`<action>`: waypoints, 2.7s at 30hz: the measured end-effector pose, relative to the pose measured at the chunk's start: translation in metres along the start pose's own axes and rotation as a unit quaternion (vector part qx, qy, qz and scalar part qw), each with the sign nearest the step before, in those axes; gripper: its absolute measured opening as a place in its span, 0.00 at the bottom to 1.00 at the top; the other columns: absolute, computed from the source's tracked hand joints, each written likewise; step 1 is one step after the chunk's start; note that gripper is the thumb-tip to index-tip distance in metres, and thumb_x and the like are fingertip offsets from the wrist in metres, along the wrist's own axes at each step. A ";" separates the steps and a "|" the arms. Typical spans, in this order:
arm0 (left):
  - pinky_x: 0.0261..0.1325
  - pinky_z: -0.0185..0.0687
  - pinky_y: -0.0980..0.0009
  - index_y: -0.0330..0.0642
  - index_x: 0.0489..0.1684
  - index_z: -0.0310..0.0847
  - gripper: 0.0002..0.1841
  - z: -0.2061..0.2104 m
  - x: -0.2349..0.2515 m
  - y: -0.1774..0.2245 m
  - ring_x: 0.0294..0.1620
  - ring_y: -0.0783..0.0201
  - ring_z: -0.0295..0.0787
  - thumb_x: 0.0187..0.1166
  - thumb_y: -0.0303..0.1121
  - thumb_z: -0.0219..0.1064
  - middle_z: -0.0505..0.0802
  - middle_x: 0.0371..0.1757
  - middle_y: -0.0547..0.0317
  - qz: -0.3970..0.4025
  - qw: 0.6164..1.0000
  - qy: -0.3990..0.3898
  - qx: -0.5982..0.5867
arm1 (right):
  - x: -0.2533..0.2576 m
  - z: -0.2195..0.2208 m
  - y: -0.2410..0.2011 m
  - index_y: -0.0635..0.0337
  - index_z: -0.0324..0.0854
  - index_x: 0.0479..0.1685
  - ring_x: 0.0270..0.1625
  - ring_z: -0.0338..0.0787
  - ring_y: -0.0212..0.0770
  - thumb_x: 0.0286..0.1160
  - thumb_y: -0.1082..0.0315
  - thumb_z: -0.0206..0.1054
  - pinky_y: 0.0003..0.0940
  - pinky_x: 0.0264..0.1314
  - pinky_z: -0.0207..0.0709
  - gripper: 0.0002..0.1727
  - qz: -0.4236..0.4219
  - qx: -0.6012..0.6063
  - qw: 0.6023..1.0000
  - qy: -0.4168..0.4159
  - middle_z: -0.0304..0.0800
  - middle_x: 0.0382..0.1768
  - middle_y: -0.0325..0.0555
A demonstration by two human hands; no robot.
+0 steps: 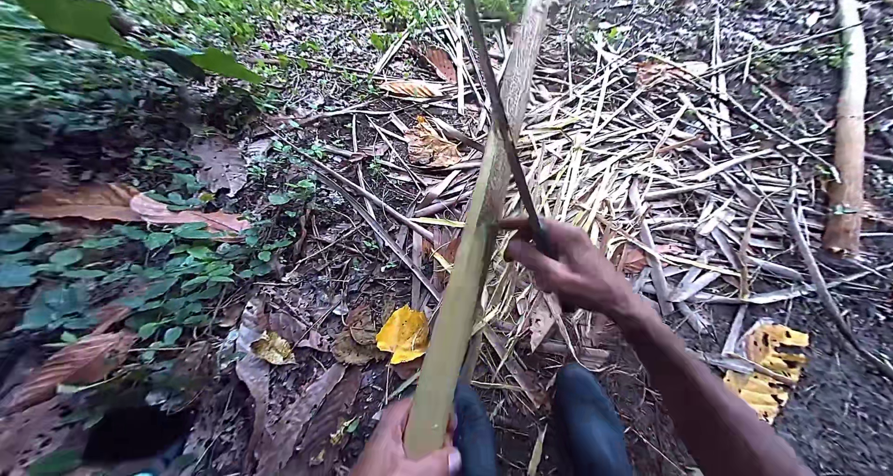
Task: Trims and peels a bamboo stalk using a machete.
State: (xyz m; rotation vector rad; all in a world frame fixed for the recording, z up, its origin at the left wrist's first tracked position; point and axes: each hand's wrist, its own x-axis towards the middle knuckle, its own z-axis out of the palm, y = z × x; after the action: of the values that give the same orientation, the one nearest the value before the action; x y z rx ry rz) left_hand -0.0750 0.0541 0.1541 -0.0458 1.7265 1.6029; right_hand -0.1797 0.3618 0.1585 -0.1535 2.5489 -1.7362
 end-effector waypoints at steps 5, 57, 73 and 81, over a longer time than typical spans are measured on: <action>0.19 0.86 0.64 0.39 0.47 0.80 0.15 -0.019 0.038 -0.046 0.14 0.59 0.84 0.63 0.29 0.73 0.87 0.21 0.55 -0.025 0.994 0.110 0.002 | -0.030 -0.005 0.042 0.53 0.81 0.39 0.20 0.74 0.31 0.83 0.48 0.64 0.34 0.23 0.71 0.17 -0.013 -0.168 0.985 0.023 0.74 0.18 0.34; 0.22 0.85 0.70 0.45 0.45 0.80 0.16 -0.029 0.036 -0.090 0.17 0.66 0.83 0.59 0.26 0.75 0.87 0.26 0.63 -0.010 0.995 -0.063 -0.078 | -0.153 -0.013 0.022 0.58 0.85 0.63 0.18 0.85 0.51 0.86 0.34 0.45 0.45 0.13 0.74 0.38 -0.112 -0.497 0.850 -0.133 0.85 0.28 0.51; 0.23 0.85 0.70 0.45 0.45 0.79 0.16 -0.039 0.043 -0.097 0.18 0.66 0.84 0.59 0.29 0.75 0.86 0.24 0.63 -0.010 0.986 -0.112 -0.119 | -0.152 -0.014 0.018 0.55 0.87 0.65 0.18 0.86 0.50 0.85 0.33 0.46 0.46 0.14 0.75 0.38 -0.100 -0.522 0.838 -0.120 0.87 0.27 0.50; 0.22 0.86 0.69 0.45 0.45 0.79 0.16 -0.047 0.042 -0.099 0.17 0.66 0.84 0.59 0.29 0.75 0.86 0.23 0.62 -0.006 0.981 -0.121 -0.150 | -0.129 -0.016 -0.007 0.59 0.83 0.68 0.20 0.87 0.54 0.86 0.35 0.47 0.52 0.16 0.78 0.38 -0.065 -0.549 0.826 -0.111 0.89 0.30 0.54</action>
State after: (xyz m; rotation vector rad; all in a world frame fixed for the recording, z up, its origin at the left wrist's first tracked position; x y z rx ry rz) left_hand -0.0783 0.0117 0.0447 -0.0068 1.2890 1.7688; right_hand -0.0525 0.3885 0.1697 -0.5213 2.9967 -0.0246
